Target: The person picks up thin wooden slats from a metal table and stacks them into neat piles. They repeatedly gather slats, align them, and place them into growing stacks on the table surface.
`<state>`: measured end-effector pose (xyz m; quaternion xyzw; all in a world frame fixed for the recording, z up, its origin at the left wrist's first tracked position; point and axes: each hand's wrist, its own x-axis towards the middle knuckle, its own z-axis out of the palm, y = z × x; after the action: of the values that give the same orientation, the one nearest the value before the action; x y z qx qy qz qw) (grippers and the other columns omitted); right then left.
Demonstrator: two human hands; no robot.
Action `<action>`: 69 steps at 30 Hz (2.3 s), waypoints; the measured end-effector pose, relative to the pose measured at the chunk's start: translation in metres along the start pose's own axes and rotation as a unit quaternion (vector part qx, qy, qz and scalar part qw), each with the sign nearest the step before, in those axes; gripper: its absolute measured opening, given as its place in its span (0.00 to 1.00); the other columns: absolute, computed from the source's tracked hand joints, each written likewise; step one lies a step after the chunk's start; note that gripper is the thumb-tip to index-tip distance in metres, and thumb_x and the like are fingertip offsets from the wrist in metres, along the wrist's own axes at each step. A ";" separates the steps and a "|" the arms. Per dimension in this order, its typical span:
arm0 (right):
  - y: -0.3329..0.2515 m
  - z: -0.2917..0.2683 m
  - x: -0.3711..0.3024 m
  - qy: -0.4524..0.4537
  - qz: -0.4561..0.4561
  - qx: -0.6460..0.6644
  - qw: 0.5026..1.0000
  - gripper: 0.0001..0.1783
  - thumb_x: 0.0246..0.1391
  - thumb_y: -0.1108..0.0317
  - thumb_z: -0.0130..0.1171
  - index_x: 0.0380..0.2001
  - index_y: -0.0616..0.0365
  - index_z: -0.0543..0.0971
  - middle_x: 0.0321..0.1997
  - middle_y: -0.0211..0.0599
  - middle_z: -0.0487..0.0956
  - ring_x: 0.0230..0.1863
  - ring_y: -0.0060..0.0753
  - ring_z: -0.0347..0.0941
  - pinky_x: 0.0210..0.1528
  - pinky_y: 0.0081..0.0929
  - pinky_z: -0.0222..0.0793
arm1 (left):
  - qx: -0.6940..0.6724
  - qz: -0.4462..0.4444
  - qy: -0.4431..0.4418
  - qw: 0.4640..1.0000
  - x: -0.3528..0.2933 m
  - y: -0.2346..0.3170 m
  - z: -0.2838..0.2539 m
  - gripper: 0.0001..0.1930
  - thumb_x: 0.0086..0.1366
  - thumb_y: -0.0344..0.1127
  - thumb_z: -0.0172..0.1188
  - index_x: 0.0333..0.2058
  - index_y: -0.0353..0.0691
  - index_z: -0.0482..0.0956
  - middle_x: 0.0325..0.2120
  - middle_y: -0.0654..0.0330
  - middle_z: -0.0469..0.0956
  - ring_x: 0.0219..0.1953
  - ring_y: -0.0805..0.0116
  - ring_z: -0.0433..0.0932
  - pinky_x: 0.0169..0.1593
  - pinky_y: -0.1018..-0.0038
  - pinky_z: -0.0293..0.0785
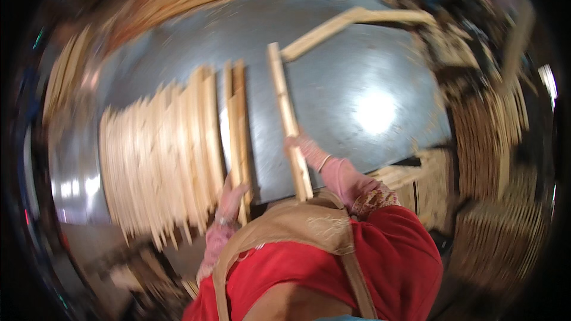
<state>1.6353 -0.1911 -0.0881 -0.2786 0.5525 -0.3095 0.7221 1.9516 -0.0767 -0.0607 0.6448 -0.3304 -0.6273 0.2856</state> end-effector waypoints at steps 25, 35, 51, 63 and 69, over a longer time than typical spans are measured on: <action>-0.205 0.053 0.217 0.342 -0.143 -0.440 0.818 0.60 0.56 0.42 0.70 0.79 0.63 0.51 0.68 0.69 0.73 0.69 0.67 0.72 0.69 0.50 0.70 | 0.512 0.009 0.214 0.832 -0.041 0.063 0.054 0.53 0.53 0.44 0.78 0.75 0.48 0.59 0.71 0.49 0.63 0.75 0.43 0.62 0.76 0.55 0.62; -0.209 -0.007 0.306 0.175 -0.171 -0.324 0.914 0.40 0.55 0.52 0.73 0.62 0.69 0.74 0.57 0.60 0.85 0.59 0.62 0.82 0.64 0.47 0.74 | 0.505 -0.006 0.218 0.835 -0.039 0.071 0.047 0.52 0.54 0.45 0.77 0.75 0.46 0.60 0.68 0.46 0.66 0.68 0.41 0.70 0.71 0.53 0.68; -0.004 0.155 0.010 -0.101 -0.062 -0.554 0.824 0.58 0.68 0.38 0.54 0.81 0.70 0.43 0.73 0.74 0.67 0.69 0.72 0.71 0.71 0.52 0.69 | 0.181 0.087 0.198 0.960 -0.106 0.072 -0.011 0.24 0.69 0.39 0.66 0.60 0.34 0.78 0.52 0.42 0.82 0.53 0.40 0.81 0.60 0.55 0.76; -0.257 -0.102 0.198 0.316 -0.284 -0.716 0.553 0.43 0.51 0.50 0.71 0.69 0.51 0.69 0.54 0.50 0.81 0.59 0.56 0.78 0.61 0.53 0.74 | 0.547 0.077 0.309 0.774 -0.014 0.008 0.085 0.48 0.57 0.40 0.75 0.75 0.46 0.63 0.75 0.39 0.58 0.77 0.33 0.55 0.81 0.38 0.44; -0.260 -0.136 0.217 0.239 -0.218 -0.679 0.659 0.43 0.49 0.48 0.73 0.65 0.51 0.69 0.54 0.58 0.81 0.56 0.64 0.79 0.58 0.53 0.77 | 0.562 0.064 0.305 0.766 -0.014 0.015 0.084 0.49 0.59 0.53 0.75 0.76 0.47 0.63 0.74 0.40 0.59 0.77 0.35 0.56 0.80 0.41 0.45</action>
<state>1.5100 -0.5331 -0.0618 -0.7206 0.6859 -0.0524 0.0868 1.8665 -0.0714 -0.0443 0.8247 -0.5599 -0.0800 -0.0019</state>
